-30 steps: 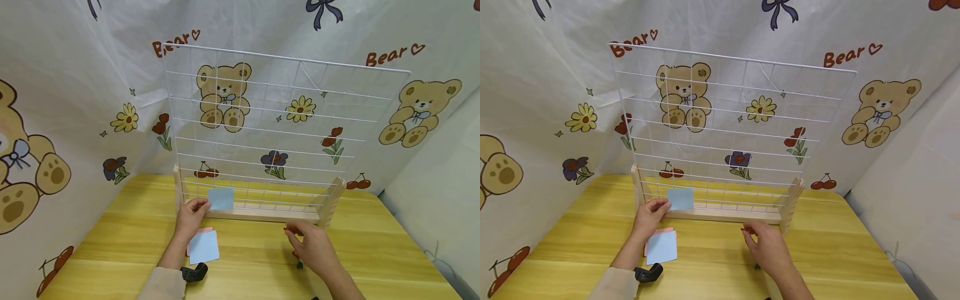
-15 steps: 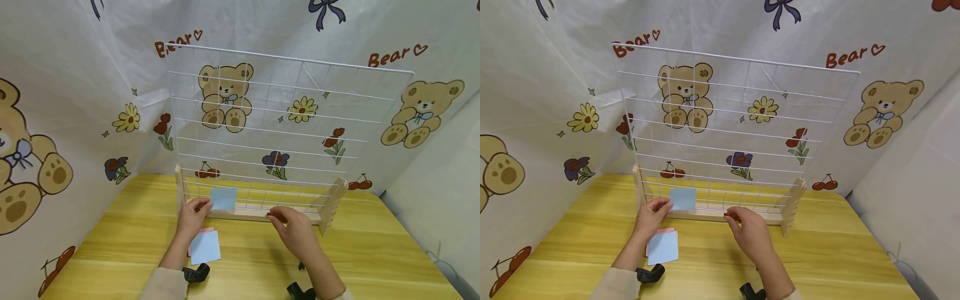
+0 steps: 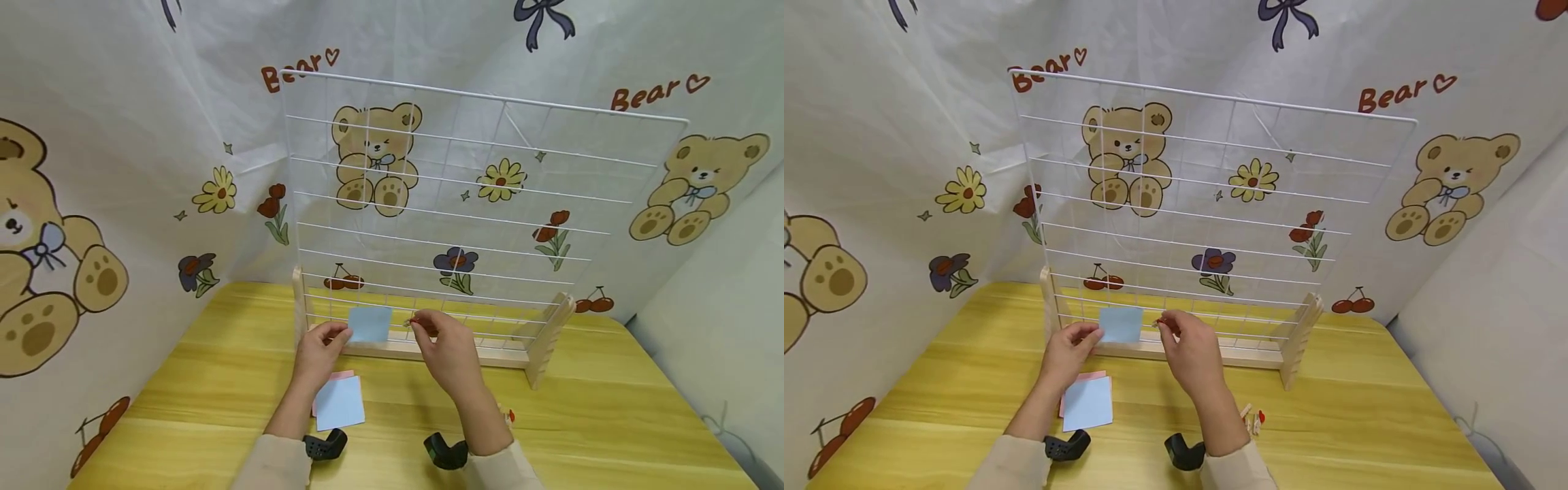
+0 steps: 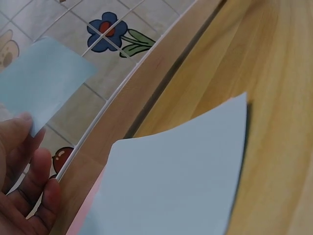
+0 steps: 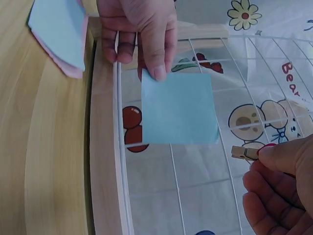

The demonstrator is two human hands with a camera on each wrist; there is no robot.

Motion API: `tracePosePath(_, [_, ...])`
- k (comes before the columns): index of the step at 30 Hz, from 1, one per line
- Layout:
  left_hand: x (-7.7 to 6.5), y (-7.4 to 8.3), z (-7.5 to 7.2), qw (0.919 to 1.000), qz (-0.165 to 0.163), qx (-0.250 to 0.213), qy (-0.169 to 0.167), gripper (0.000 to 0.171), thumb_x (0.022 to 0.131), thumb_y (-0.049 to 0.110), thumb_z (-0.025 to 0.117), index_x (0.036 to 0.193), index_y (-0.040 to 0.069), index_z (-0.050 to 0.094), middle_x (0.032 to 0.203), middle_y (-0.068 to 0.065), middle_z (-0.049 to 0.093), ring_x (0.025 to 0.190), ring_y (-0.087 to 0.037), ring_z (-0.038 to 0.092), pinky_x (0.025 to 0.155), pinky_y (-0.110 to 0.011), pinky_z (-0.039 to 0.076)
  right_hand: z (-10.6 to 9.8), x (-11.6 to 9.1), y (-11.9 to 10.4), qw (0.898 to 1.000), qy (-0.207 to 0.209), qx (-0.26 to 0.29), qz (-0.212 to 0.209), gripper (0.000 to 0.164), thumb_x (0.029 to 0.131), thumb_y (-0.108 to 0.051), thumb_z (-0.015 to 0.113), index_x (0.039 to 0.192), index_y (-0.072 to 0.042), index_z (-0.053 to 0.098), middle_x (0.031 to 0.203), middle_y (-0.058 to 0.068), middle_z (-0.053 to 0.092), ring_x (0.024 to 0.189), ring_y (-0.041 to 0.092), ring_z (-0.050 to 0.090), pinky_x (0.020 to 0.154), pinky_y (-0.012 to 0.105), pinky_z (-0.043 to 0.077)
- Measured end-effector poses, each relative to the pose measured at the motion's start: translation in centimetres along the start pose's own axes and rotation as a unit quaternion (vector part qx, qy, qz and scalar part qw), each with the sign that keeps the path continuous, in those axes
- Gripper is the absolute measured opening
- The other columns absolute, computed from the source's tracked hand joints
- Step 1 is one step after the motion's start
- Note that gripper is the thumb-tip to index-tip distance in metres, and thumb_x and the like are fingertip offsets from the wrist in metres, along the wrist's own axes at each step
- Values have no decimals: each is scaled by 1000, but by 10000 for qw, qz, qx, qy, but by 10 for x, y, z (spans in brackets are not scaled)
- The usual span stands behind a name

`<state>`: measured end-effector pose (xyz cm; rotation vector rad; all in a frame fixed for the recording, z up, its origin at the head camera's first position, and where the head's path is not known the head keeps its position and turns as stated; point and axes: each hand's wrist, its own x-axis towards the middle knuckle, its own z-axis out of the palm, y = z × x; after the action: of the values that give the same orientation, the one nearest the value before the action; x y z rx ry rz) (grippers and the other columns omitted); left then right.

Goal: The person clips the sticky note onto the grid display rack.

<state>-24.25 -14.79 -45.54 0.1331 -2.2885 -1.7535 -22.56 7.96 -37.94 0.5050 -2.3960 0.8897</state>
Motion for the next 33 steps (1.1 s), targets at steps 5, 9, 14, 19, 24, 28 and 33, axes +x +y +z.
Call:
tracePosePath(5, [1, -1, -2, 10000, 26, 41, 13, 19, 97, 25, 72, 109, 12, 76, 100, -8, 70, 77, -11, 64, 67, -22, 53, 13, 7, -5, 9999, 23, 91, 34, 13, 94, -11, 73, 106, -6, 75, 95, 5, 78, 84, 18, 74, 74, 35, 61])
tracePosePath(9, [3, -1, -3, 10000, 30, 43, 19, 19, 97, 25, 71, 110, 11, 76, 101, -8, 71, 77, -12, 65, 67, -22, 53, 18, 11, -9, 9999, 77, 59, 41, 13, 94, -11, 73, 106, -6, 75, 95, 6, 78, 84, 19, 74, 74, 36, 61])
tracePosePath(14, [5, 0, -3, 10000, 5, 38, -6, 19, 97, 23, 71, 111, 10, 75, 101, -9, 72, 78, -13, 66, 69, -22, 52, 22, 16, -16, 9998, 161, 56, 82, 13, 94, -11, 73, 106, -7, 75, 96, 6, 78, 84, 19, 73, 74, 35, 61])
tracePosePath(19, [4, -1, -3, 10000, 8, 41, -11, 19, 98, 22, 70, 111, 9, 75, 99, -9, 71, 77, -12, 64, 69, -21, 52, 27, 21, -21, 9997, 229, 22, 78, 13, 94, -12, 74, 107, -8, 76, 98, 7, 77, 86, 20, 72, 75, 34, 62])
tracePosePath(24, [3, -1, -2, 10000, -16, -11, -14, 18, 98, 21, 69, 111, 9, 75, 99, -9, 70, 76, -13, 65, 69, -21, 53, 33, 25, -25, 9995, 300, -48, 66, 13, 92, -13, 75, 105, -11, 78, 99, 5, 74, 88, 21, 72, 75, 33, 62])
tracePosePath(28, [5, -1, -1, 10000, -10, -90, -20, 18, 98, 21, 69, 110, 9, 75, 99, -9, 70, 76, -14, 66, 70, -22, 54, 37, 28, -27, 9991, 413, -118, 33, 11, 90, -13, 77, 101, -13, 79, 97, 4, 69, 84, 20, 68, 71, 33, 59])
tracePosePath(33, [5, -1, 1, 9996, -9, -249, -127, 18, 99, 21, 68, 109, 7, 74, 98, -10, 71, 77, -13, 68, 71, -23, 57, 40, 33, -29, 9982, 546, -249, -11, 8, 89, -14, 79, 97, -14, 80, 96, 5, 68, 81, 19, 66, 69, 33, 58])
